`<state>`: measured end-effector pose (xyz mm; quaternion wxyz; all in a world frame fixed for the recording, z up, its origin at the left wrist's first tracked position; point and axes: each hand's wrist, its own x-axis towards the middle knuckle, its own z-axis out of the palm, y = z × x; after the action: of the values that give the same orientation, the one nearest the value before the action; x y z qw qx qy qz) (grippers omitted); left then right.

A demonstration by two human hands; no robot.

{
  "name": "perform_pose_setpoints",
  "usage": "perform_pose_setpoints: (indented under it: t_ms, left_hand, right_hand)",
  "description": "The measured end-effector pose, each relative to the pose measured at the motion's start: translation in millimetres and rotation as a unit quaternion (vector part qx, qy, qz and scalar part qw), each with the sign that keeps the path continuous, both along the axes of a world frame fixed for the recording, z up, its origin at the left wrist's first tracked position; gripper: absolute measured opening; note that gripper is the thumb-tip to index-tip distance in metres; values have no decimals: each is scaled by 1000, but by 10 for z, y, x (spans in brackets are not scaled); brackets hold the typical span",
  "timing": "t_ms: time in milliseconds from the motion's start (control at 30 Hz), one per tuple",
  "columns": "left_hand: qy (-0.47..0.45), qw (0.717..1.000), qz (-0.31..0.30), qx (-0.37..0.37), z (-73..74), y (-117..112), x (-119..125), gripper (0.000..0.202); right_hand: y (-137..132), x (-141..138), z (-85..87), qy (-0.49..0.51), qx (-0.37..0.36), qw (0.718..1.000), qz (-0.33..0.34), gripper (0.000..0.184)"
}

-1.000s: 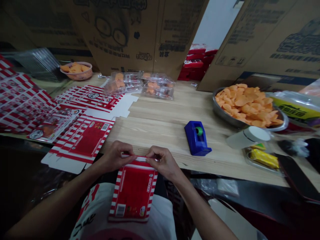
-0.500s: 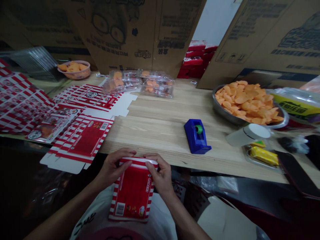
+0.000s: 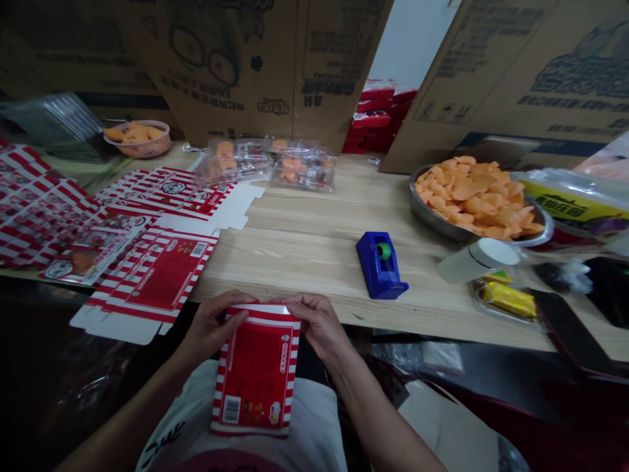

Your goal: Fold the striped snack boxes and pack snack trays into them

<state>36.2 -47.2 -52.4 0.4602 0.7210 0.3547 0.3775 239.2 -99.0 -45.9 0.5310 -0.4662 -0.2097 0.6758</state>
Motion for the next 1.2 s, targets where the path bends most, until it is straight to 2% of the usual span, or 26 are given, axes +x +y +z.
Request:
perform_pose_setpoints:
  t_ms: [100, 167, 267, 367, 433, 567, 667, 733, 800, 867, 933, 967, 1033, 1100, 1200]
  left_hand:
    - [-7, 1000, -1, 2, -1, 4, -23, 17]
    - [-19, 1000, -8, 9, -16, 7, -30, 18]
    - [-38, 999, -26, 14, -53, 6, -23, 19]
    - [-60, 997, -36, 8, -98, -24, 13, 18]
    - [-75, 997, -29, -1, -129, -72, 50, 16]
    - [-89, 996, 9, -23, -177, -179, 120, 14]
    - [-103, 991, 20, -81, -188, -192, 112, 10]
    - [-119, 982, 26, -144, -194, -164, 70, 4]
    - [-132, 967, 46, -213, -219, -117, 22, 5]
    - [-139, 949, 70, -273, -264, -69, -4, 12]
    - [-133, 941, 78, -301, -306, -41, 8, 16]
    - [-127, 943, 75, -298, -318, -38, 26, 17]
    - [-112, 955, 58, -268, -319, -49, 77, 17]
    - [-99, 967, 38, -231, -301, -68, 130, 16]
    - [-96, 975, 29, -199, -268, -81, 173, 14]
  right_hand:
    - [2, -9, 26, -56, 26, 998, 8, 16]
    - [-40, -42, 10, -151, 74, 986, -4, 16]
    - [-142, -95, -48, -311, 167, 935, -34, 11]
    - [-242, -131, -128, -377, 223, 897, -64, 5]
    - [-292, -155, -189, -377, 222, 896, -78, 5]
    - [-345, -244, -284, -314, 180, 925, -113, 8]
    - [-343, -256, -247, -313, 170, 929, -105, 12]
    - [-319, -121, -166, -339, 186, 919, -84, 9]
    - [-289, 185, -69, -386, 206, 891, -121, 9]
    - [-274, 631, 18, -456, 207, 833, -235, 11]
    - [-279, 1107, 78, -512, 165, 766, -353, 15]
    - [-282, 1315, 95, -521, 121, 757, -376, 18]
    - [-276, 1612, 101, -503, 37, 794, -339, 26]
    - [-248, 1738, 84, -473, -4, 838, -272, 30]
    - [-189, 1728, 42, -444, -6, 859, -253, 28]
